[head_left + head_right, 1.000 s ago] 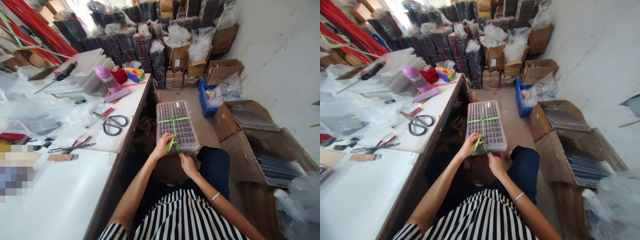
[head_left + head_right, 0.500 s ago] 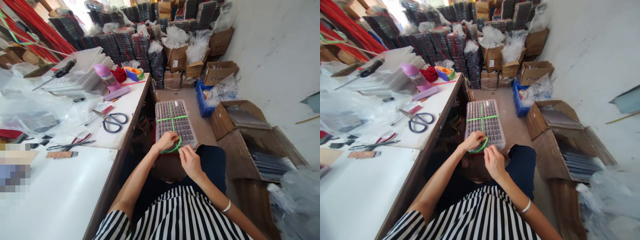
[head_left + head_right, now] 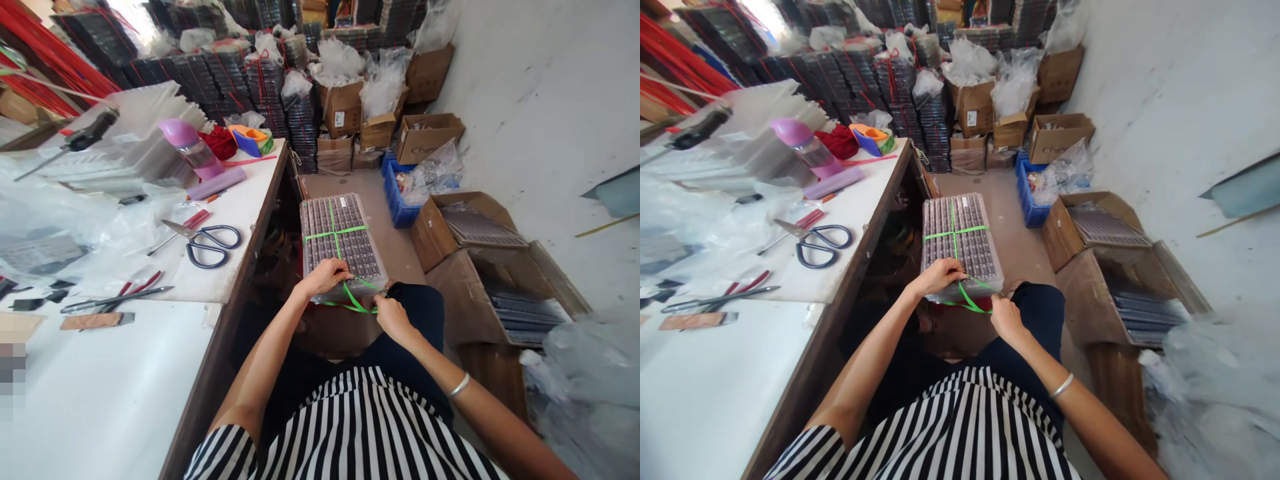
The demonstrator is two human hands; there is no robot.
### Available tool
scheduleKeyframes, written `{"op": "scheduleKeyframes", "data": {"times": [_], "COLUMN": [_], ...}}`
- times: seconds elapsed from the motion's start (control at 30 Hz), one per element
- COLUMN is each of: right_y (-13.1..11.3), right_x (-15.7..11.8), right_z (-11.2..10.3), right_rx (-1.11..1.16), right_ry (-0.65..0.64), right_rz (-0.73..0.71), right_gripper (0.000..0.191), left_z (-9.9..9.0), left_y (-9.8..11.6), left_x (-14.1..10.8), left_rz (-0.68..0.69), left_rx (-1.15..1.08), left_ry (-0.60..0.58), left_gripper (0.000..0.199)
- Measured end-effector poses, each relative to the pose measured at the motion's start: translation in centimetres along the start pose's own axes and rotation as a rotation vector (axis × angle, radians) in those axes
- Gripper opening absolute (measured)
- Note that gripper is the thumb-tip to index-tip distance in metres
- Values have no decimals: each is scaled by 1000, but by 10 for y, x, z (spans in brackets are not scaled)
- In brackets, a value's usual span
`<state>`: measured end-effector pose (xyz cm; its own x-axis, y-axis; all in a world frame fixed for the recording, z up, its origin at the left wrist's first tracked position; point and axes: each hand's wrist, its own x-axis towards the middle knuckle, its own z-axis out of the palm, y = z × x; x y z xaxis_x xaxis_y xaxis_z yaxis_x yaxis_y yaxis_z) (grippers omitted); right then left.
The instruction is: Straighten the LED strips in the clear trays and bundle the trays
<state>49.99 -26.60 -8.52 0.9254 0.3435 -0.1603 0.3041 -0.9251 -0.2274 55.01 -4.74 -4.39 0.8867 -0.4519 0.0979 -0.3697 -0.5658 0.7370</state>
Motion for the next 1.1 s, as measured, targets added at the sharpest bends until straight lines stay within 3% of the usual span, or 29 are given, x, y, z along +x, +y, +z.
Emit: {"op": "scheduleKeyframes", "data": {"times": [0.1,0.2,0.33,0.43,0.5,0.63,0.8,1.0,1.1], "right_y": [-13,-26,-26,-27,-32,-49,-68,-73,-69], "right_x": [3,10,19,23,24,25,33,44,37], "right_z": [23,33,24,12,7,3,-8,-32,-35], "right_rx": [126,212,269,301,318,315,227,131,123], "right_ry": [200,339,427,463,503,556,438,287,265], "right_rz": [-175,-349,-526,-563,-505,-258,-14,109,109], "right_gripper": [36,37,32,28,28,28,21,18,21], "left_z": [2,5,8,9,8,7,16,21,21], "left_y": [-3,-6,-7,-7,-5,-1,3,-1,-3], "left_x": [-1,-2,-4,-7,-10,-21,-30,-29,-26], "left_rz": [2,15,52,75,87,109,92,102,107], "left_rx": [0,2,-4,-4,4,30,49,47,50], "left_ry": [19,41,61,73,75,85,168,213,201], "left_gripper": [21,20,19,17,12,11,17,32,26]}}
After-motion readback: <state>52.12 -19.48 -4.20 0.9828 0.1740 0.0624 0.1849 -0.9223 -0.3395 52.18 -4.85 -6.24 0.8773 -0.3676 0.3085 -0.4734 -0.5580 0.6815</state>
